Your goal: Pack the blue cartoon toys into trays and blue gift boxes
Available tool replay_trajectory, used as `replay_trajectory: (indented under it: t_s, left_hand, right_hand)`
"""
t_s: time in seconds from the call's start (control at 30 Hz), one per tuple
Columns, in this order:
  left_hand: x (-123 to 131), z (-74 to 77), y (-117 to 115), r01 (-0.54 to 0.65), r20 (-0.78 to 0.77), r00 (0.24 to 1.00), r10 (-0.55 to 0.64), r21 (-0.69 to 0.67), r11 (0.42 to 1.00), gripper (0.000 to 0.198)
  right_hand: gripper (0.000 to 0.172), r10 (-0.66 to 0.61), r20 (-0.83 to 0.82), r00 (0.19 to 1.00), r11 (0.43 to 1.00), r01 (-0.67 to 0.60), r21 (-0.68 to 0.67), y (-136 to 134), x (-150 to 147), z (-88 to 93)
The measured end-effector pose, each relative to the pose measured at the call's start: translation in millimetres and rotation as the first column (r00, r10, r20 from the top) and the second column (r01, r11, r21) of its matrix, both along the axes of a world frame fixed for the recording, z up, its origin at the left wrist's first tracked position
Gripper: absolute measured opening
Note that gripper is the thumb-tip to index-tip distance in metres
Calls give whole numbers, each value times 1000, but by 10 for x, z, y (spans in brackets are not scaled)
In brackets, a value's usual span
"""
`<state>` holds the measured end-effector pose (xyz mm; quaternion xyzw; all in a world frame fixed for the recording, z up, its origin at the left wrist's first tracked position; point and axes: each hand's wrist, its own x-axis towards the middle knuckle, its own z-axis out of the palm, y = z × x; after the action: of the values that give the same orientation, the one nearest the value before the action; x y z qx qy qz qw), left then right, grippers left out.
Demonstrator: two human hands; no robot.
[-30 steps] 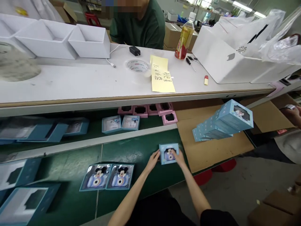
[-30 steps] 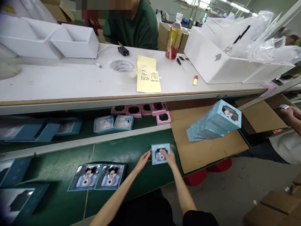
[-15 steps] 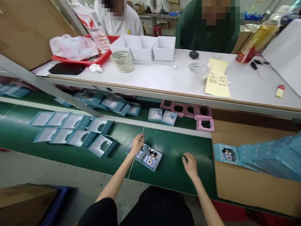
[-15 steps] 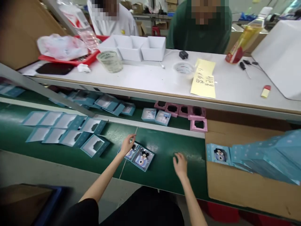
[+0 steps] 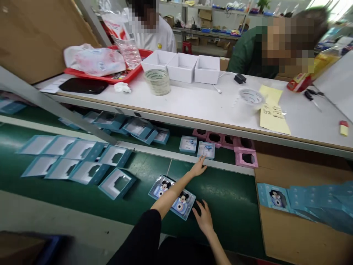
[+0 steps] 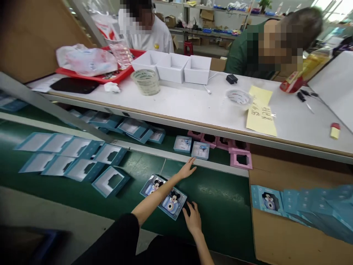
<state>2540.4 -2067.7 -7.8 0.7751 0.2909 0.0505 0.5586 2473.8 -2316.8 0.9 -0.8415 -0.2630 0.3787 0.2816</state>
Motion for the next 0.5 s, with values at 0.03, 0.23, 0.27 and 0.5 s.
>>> replay_trajectory:
  t_s: [0.03, 0.23, 0.27, 0.5]
  left_hand:
    - [-238, 40, 24, -33, 6, 999, 33, 42, 999, 59]
    - [-2413, 373, 690, -470, -181, 786, 592, 447, 761, 47]
    - [-2807, 405, 769, -507, -265, 669, 694, 520, 687, 47]
    - [-3772, 327, 470, -604, -401, 567, 720, 391, 694, 25]
  right_hand:
    - [55, -4, -73, 997, 1000, 2, -19, -19, -15, -83]
    - [84, -121, -256, 959, 991, 101, -89, 263, -181, -184]
    - [85, -106, -224, 969, 992, 88, -88, 315, -180, -166]
    - [75, 22, -83, 996, 989, -34, -142, 245, 275, -150]
